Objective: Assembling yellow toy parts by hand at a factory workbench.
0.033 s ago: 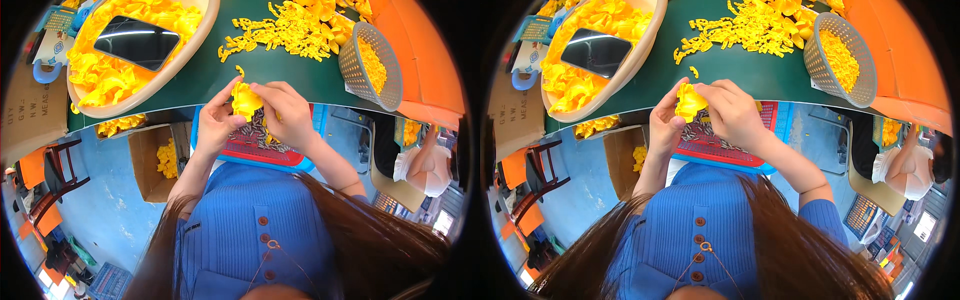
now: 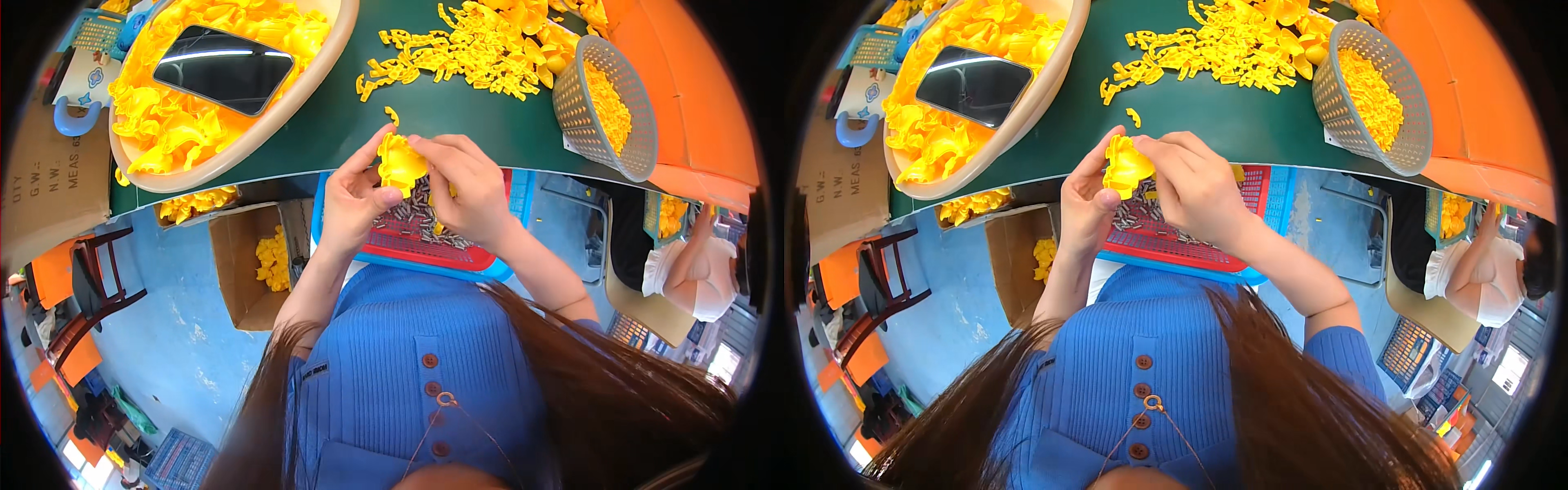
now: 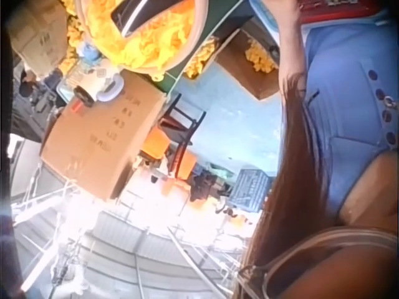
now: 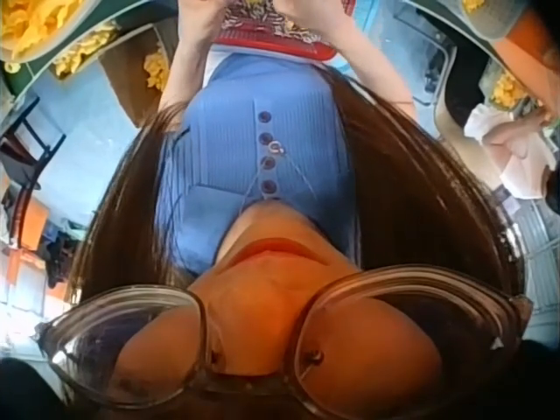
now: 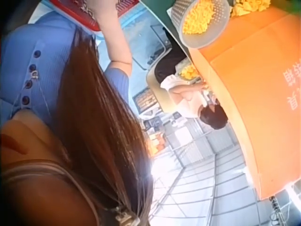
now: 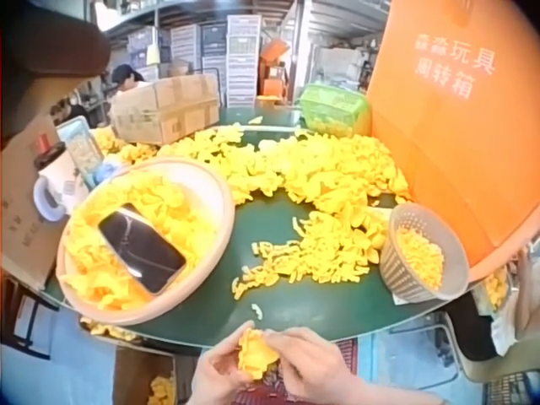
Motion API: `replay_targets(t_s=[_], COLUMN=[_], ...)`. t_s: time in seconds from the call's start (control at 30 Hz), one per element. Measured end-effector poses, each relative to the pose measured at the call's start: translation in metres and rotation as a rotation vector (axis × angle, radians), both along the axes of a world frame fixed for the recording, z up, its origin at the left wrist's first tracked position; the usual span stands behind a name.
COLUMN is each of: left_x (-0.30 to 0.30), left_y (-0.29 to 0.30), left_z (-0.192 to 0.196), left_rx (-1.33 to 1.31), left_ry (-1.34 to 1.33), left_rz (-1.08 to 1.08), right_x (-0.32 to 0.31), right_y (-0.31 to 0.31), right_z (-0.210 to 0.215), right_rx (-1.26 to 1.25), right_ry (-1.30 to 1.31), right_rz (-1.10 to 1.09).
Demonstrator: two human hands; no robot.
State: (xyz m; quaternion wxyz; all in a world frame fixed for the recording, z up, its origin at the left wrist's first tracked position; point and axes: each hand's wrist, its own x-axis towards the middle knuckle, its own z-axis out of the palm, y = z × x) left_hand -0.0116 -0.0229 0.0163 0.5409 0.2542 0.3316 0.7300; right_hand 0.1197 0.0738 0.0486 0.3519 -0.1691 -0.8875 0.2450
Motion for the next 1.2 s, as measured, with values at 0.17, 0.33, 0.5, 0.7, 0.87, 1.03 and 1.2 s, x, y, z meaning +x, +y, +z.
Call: replay_targets(t_s=[0.17,0.33,0.5,0.7,0.87,1.03,1.2], left_x=[0.000,-0.027,-0.048,-0.038,-0.043,-0.037,-0.039], left_y=[-0.002,-0.010,-0.024,-0.026,-0.031,-0.024,-0.025], left_z=[-0.013,-0.007,0.001,-0.005,-0.011,-0.004,-0.002], left_rx=[-0.052,-0.039,-0.089,-0.087,-0.099,-0.137,-0.115], left_ry=[0.063,0.178,0.167,0.196,0.199,0.266,0.196], left_rz=[0.002,0.181,0.239,0.132,0.167,0.123,0.042], right_x=[0.007,0.008,-0.005,-0.031,-0.018,-0.012,0.012], right_y=[-0.004,-0.007,-0.025,-0.042,-0.034,-0.025,-0.016], right_z=[-0.004,-0.017,-0.084,-0.140,-0.147,-0.129,-0.064], right_rx=[-0.091,-0.698,-0.319,0.086,-0.057,-0.372,-0.602], right_ry=[-0.080,0.219,-0.393,-0.531,-0.611,-0.514,-0.257], right_rz=[0.034,-0.028,0.380,0.449,0.537,0.459,0.164])
